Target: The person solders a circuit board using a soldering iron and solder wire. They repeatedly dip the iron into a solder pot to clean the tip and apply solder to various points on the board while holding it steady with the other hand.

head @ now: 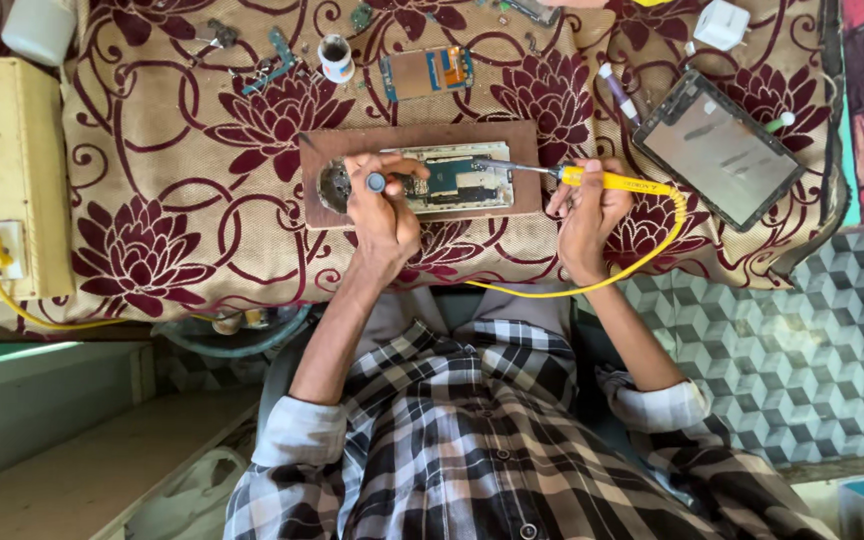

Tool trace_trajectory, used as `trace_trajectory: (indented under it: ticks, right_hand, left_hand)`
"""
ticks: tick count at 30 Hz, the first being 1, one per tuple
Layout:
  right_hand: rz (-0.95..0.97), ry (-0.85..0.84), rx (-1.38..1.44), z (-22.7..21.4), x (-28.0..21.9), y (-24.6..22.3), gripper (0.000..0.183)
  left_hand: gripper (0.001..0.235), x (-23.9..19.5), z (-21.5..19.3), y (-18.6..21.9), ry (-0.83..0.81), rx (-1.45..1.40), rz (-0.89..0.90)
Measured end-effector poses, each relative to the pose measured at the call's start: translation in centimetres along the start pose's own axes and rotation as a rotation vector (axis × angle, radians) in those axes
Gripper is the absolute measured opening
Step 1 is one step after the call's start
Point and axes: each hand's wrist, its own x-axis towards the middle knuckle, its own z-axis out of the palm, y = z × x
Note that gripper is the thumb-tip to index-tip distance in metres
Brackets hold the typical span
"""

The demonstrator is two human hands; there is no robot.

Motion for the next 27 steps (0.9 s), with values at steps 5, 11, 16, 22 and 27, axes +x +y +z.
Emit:
trace_trajectory:
  ticks: [5, 11, 16, 22, 27]
  right_hand:
    - [-0.040, -0.035, -0.027, 0.15, 0.08, -0.41, 0.026]
    - [-0.056, -0.061, -0.019, 0.27, 0.19, -0.52, 0.027]
    - [-0.037, -0.043, -0.024, 0.28, 0.30, -0.50, 0.025]
    - [-0.026, -0.033, -0.010, 0.16, 0.21, -0.23, 0.025]
    - [-0.038, -0.017, 0.037, -0.29, -0.04, 0.20, 0.027]
  left_hand:
    - [0.044, 0.59, -0.16, 0.27, -0.010, 0.045, 0.073]
    - [0.049, 0.55, -0.20, 0.13, 0.009, 0.056, 0.071]
    - [0.044, 0.40, -0.26, 0.34, 0.008, 0.013, 0.017]
    - [0.047, 0.41, -0.36, 0.26, -0.014, 0.016, 0.035]
    - [0.062, -0.03, -0.30, -0.10, -0.055, 0.039, 0.066]
